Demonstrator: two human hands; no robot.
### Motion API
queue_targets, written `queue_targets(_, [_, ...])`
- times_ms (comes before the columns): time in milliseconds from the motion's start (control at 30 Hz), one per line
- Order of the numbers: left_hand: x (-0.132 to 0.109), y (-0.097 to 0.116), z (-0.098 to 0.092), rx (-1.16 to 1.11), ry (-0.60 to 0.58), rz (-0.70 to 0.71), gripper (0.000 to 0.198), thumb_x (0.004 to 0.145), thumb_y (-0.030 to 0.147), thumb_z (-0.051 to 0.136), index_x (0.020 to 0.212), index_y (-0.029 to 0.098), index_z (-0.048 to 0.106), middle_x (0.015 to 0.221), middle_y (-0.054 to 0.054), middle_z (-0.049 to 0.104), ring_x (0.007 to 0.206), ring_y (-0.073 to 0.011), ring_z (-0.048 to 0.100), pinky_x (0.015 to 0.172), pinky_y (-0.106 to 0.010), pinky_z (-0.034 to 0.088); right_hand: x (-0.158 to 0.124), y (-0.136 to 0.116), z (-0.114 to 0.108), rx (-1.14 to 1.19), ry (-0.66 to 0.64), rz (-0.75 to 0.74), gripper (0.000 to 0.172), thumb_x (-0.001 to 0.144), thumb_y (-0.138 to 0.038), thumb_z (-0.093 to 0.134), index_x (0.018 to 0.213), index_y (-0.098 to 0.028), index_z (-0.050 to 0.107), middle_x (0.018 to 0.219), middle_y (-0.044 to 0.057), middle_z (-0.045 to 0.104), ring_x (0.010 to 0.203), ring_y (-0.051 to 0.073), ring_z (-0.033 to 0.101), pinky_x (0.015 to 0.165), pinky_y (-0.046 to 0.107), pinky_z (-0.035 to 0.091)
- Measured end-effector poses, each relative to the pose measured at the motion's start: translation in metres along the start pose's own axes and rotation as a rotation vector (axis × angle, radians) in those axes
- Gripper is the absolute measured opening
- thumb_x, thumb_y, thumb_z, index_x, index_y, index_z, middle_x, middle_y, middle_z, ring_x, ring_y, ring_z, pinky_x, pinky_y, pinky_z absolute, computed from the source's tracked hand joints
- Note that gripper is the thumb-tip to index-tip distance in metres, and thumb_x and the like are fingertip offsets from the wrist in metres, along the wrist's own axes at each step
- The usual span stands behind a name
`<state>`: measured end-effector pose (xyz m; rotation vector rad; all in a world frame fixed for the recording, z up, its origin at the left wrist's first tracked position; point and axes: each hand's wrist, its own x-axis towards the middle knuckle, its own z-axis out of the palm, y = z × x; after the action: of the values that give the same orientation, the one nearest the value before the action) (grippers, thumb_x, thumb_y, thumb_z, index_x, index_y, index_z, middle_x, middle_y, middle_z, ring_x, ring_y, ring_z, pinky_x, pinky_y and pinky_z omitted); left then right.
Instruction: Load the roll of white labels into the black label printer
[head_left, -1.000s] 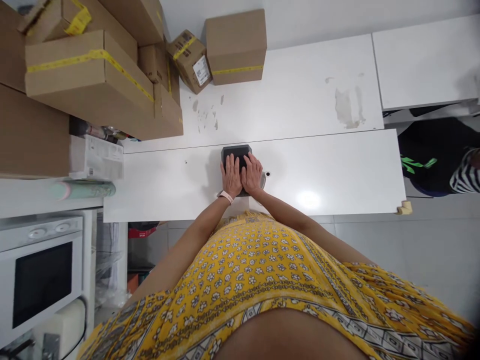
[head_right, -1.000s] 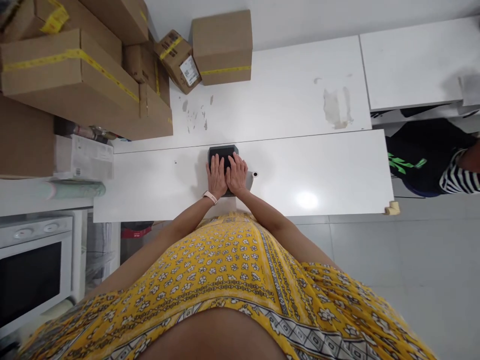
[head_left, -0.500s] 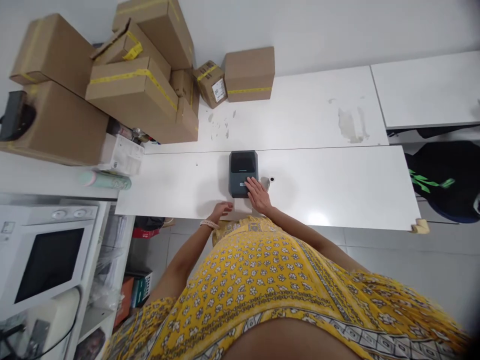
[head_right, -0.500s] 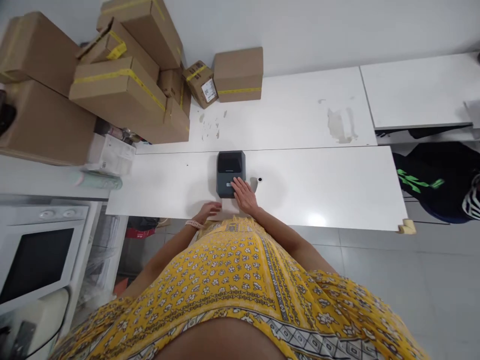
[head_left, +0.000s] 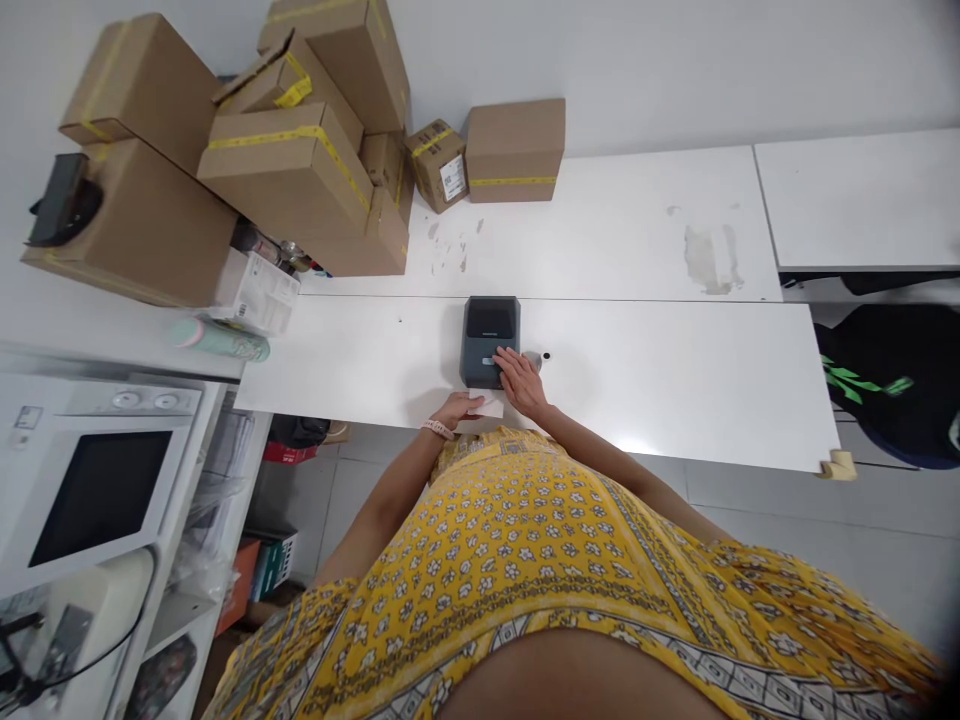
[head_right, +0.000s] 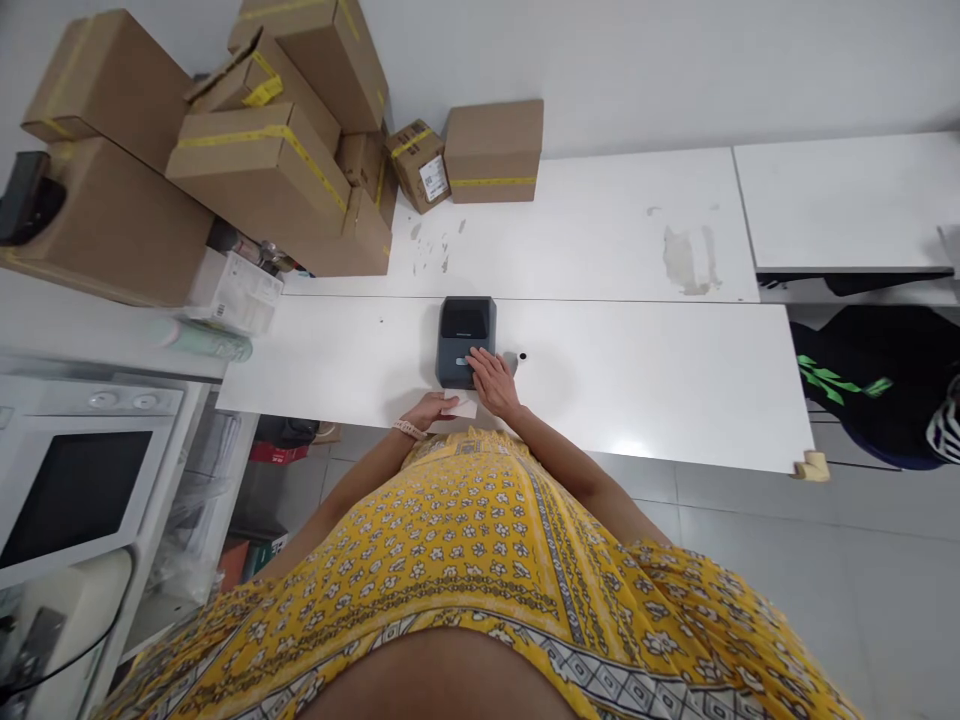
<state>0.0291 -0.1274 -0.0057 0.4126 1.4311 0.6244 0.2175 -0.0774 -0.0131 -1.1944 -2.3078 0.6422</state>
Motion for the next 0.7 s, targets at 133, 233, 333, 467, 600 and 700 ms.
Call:
queue_targets(133, [0.008, -0.004, -0.003, 0.150, 0.013, 0.004, 0.037, 0.060, 0.040, 0.088, 0.073, 0.014, 0.064, 0.075, -0.006, 0.067, 0.081, -0.0202, 0.065, 0.076, -0.035, 0.056, 0.007, -0.005, 0.000, 0.028, 0.031, 0.062, 0.044, 0.101, -0.033, 0.029, 0.137, -0.022, 0.051, 0.149, 0.007, 0.048, 0.140, 0.024, 0.036, 0.116, 0.047, 0.024])
queue_targets(233, [0.012, 0.002, -0.014, 0.353, 0.047, -0.030, 0.033, 0.067, 0.037, 0.081, 0.084, 0.014, 0.065, 0.081, -0.008, 0.068, 0.088, -0.0240, 0.066, 0.079, -0.037, 0.054, 0.018, -0.010, 0.004, 0.051, 0.161, 0.267, 0.055, 0.098, -0.046, 0.037, 0.144, -0.016, 0.040, 0.151, 0.013, 0.042, 0.140, 0.027, 0.036, 0.113, 0.047, 0.028])
queue_targets(333, [0.011, 0.015, -0.033, 0.384, 0.122, -0.005, 0.050, 0.071, 0.034, 0.077, 0.115, 0.019, 0.061, 0.119, -0.015, 0.065, 0.114, -0.0286, 0.059, 0.089, -0.039, 0.049, 0.033, -0.009, 0.010, 0.103, 0.202, 0.550, 0.082, 0.087, -0.057, 0.051, 0.150, -0.011, 0.025, 0.156, 0.020, 0.031, 0.142, 0.033, 0.030, 0.112, 0.050, 0.029])
queue_targets(467, [0.011, 0.042, -0.048, 0.257, 0.021, 0.083, 0.082, 0.075, 0.047, 0.074, 0.146, 0.028, 0.038, 0.157, -0.017, 0.028, 0.142, -0.0295, 0.033, 0.099, -0.039, 0.044, 0.047, -0.004, 0.017, 0.287, 0.039, 0.753, 0.102, 0.075, -0.060, 0.064, 0.153, -0.014, 0.017, 0.149, 0.019, 0.043, 0.137, 0.036, 0.039, 0.106, 0.048, 0.036])
queue_targets(600, [0.023, 0.063, -0.037, 0.260, -0.114, 0.118, 0.088, 0.074, 0.061, 0.072, 0.147, 0.029, 0.035, 0.154, -0.016, 0.036, 0.138, -0.0316, 0.039, 0.100, -0.045, 0.043, 0.054, -0.001, 0.011, 0.330, -0.049, 0.802, 0.109, 0.071, -0.057, 0.070, 0.154, -0.016, 0.012, 0.146, 0.018, 0.046, 0.130, 0.036, 0.048, 0.101, 0.047, 0.043])
queue_targets(700, [0.035, 0.068, -0.025, 0.309, -0.125, 0.162, 0.084, 0.071, 0.061, 0.075, 0.141, 0.026, 0.043, 0.138, -0.015, 0.055, 0.122, -0.0309, 0.055, 0.096, -0.046, 0.045, 0.060, -0.003, 0.000, 0.286, -0.145, 0.812, 0.111, 0.070, -0.055, 0.073, 0.153, -0.015, 0.011, 0.140, 0.020, 0.052, 0.123, 0.035, 0.055, 0.097, 0.045, 0.046])
